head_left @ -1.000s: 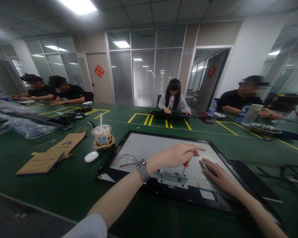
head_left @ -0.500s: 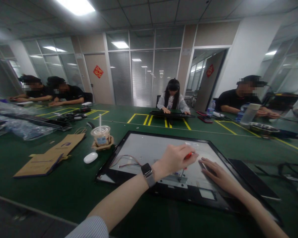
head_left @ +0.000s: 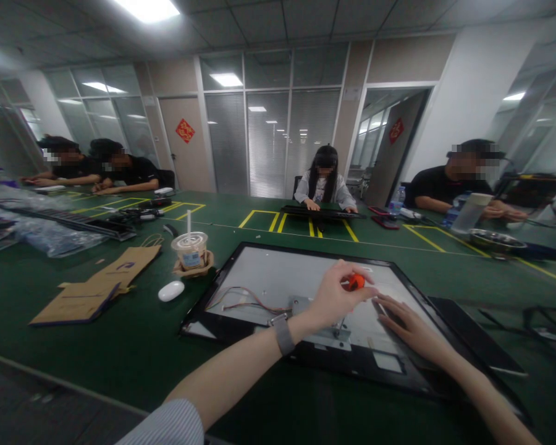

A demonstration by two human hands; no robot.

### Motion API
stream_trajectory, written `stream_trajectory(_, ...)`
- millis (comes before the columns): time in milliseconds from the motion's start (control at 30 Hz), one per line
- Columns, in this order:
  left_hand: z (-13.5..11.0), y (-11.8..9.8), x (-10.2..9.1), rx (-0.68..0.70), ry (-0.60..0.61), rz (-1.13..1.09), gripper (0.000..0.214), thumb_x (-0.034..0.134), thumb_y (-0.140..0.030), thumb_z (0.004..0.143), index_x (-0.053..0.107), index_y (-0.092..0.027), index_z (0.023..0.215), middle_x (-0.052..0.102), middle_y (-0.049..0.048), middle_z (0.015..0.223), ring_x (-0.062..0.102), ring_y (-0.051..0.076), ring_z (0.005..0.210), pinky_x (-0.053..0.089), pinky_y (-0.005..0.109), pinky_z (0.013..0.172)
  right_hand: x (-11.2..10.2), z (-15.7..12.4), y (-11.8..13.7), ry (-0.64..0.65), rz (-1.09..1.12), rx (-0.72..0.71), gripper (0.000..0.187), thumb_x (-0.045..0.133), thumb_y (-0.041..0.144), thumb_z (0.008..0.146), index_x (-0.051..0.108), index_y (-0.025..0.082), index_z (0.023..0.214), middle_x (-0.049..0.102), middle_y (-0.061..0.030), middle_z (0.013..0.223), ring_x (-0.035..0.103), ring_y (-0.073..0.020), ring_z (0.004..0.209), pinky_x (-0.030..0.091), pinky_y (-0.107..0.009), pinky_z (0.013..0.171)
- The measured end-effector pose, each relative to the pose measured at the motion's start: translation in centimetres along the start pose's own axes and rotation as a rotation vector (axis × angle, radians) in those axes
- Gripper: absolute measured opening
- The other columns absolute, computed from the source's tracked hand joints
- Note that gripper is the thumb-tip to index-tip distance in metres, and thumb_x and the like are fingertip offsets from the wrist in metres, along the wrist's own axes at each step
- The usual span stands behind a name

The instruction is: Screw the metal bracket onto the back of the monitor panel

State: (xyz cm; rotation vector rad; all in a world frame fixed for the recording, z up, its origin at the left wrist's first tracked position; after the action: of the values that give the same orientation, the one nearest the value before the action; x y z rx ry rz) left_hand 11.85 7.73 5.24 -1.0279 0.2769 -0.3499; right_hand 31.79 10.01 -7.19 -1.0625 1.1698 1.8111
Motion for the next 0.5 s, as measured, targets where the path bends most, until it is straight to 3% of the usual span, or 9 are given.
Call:
stream_trajectory(67, -0.3, -0.3, 0.0, -0.005, -0.017, 0.027, 0.026, 0.069, -0.039, 0.075, 0.061, -0.016, 0.085, 0.052, 0.0028, 0.094, 0.054, 0.007, 0.064, 0.047, 0.022, 0.059, 0.0, 0.0, 0.0, 0.005, -0.002, 0.007, 0.058, 0.041, 0.060, 0.086, 0.057, 0.024, 0.128, 0.048, -0.0086, 0.141, 0.038, -0.0280, 0.132, 0.024, -0.050, 0.112)
stream_trajectory(167, -0.5, -0.4, 0.5, -0.049, 0.034, -0.068, 0.029, 0.063, -0.044, 0.080, 0.056, -0.016, 0.087, 0.053, -0.0002, 0.080, 0.053, 0.006, 0.056, 0.043, 0.021, 0.053, 0.1, 0.0, -0.1, 0.010, -0.001, 0.011, 0.058, 0.041, 0.060, 0.086, 0.057, 0.023, 0.129, 0.048, -0.0095, 0.141, 0.038, -0.0276, 0.133, 0.024, -0.050, 0.112)
stream_trajectory(367, -0.3, 1.0, 1.4, -0.191, 0.139, -0.263, 0.043, 0.037, -0.050, 0.090, 0.056, -0.013, 0.085, 0.055, 0.0009, 0.066, 0.046, 0.007, 0.050, 0.032, 0.020, 0.046, 0.0, 0.0, -0.1, 0.003, 0.005, -0.008, 0.056, 0.042, 0.059, 0.086, 0.056, 0.026, 0.128, 0.048, -0.0085, 0.141, 0.041, -0.0280, 0.131, 0.026, -0.051, 0.111)
stream_trajectory(500, -0.1, 1.4, 2.5, -0.201, 0.259, -0.341, 0.039, 0.042, -0.044, 0.089, 0.063, -0.012, 0.090, 0.058, 0.0026, 0.070, 0.049, 0.009, 0.057, 0.038, 0.022, 0.054, -0.1, 0.0, -0.1, -0.019, 0.002, 0.003, 0.055, 0.042, 0.060, 0.085, 0.058, 0.026, 0.127, 0.049, -0.0075, 0.140, 0.040, -0.0283, 0.131, 0.026, -0.051, 0.111)
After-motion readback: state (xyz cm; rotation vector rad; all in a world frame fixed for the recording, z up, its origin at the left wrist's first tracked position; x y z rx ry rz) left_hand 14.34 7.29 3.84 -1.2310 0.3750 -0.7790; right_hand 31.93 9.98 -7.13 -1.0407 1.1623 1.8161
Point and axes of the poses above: each hand's wrist, its own z-axis towards the middle knuckle, its own x-axis out of the palm, y = z × x, the point moved 9 cm from there along z, towards the middle knuckle
